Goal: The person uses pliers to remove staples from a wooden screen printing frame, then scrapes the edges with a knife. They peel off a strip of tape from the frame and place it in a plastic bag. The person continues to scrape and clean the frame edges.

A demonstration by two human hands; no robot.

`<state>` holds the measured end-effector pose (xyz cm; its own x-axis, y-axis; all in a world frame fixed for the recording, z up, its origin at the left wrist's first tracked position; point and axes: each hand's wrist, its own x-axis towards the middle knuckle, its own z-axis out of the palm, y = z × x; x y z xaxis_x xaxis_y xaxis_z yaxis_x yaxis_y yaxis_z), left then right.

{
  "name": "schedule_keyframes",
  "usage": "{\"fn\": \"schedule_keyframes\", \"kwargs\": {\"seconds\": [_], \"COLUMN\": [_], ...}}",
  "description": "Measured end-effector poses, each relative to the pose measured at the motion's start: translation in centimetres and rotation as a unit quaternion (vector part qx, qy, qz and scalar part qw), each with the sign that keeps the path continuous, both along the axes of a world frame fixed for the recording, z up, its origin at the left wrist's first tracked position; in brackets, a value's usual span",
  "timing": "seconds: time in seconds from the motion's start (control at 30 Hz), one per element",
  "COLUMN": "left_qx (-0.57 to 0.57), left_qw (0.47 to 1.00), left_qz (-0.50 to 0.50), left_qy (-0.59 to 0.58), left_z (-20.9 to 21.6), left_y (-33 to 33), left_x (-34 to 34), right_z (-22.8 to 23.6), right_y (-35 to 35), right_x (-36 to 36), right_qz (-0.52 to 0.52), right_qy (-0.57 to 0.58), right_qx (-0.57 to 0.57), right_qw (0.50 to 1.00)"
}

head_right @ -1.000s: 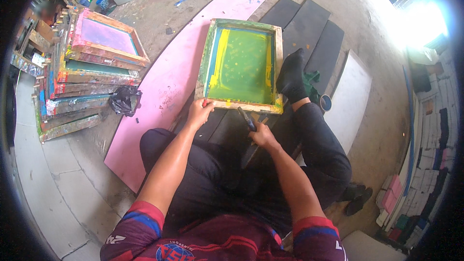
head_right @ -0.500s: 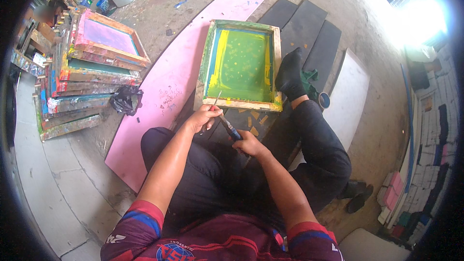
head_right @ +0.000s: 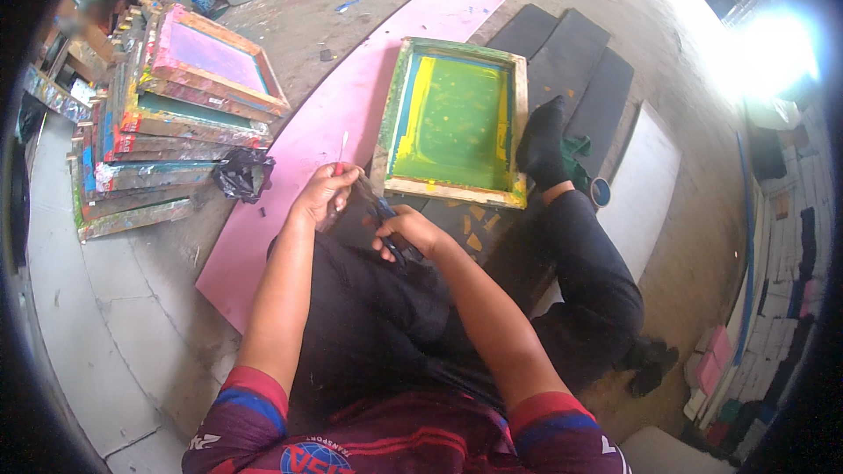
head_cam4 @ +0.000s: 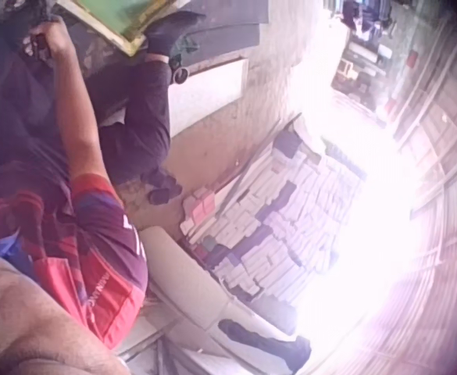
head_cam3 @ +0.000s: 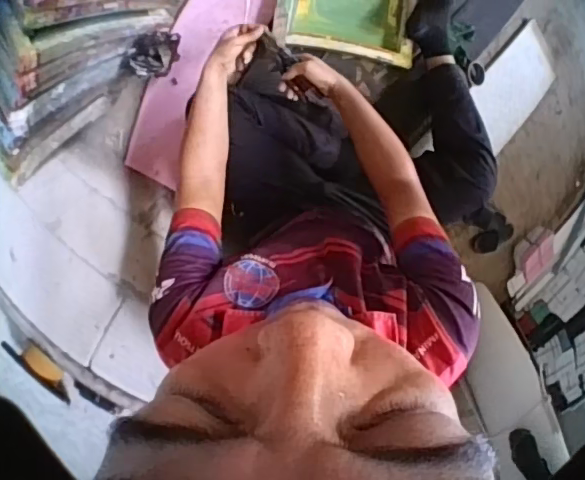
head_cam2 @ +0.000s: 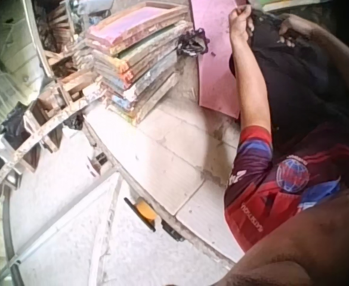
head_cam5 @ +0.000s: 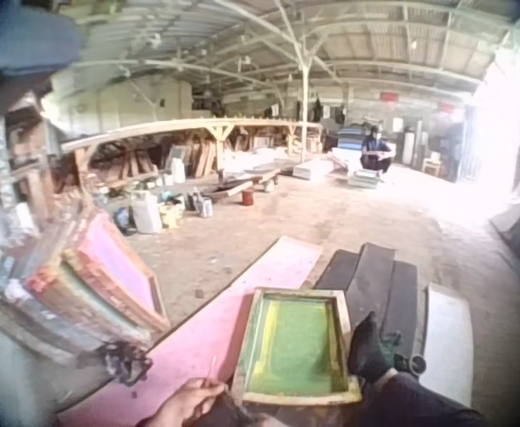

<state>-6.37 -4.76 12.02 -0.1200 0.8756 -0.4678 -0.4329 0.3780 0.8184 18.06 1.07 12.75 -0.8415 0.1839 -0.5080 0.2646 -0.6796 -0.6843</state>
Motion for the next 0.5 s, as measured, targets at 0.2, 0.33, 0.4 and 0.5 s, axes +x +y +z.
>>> {"fn": "schedule_keyframes", "kwargs": {"seconds": [0.2, 0.33, 0.4, 0.5], "left_qx": [-0.044, -0.066, -0.075, -0.091], "left_qw": [0.994, 0.988, 0.985, 0.979], "left_qz": [0.097, 0.139, 0.151, 0.175], "left_qy": [-0.008, 0.001, 0.029, 0.058], "left_z": [-1.3, -1.8, -1.9, -3.0], "left_y": [-2.3, -2.1, -1.9, -1.4], "left_x": [-5.8, -6.0, -6.0, -6.2], "right_z": [-0.8, -2.5, -2.5, -1.9], "right_y": [0.8, 1.1, 1.1, 0.7], "right_x": [-6.8, -8.5, -9.0, -9.2], "right_qz": [0.064, 0.081, 0.084, 0.076], "right_qy": [0.008, 0.011, 0.001, -0.024], "right_qx": [-0.031, -0.043, -0.047, -0.028], "right_qw": [0.997, 0.996, 0.995, 0.996]}}
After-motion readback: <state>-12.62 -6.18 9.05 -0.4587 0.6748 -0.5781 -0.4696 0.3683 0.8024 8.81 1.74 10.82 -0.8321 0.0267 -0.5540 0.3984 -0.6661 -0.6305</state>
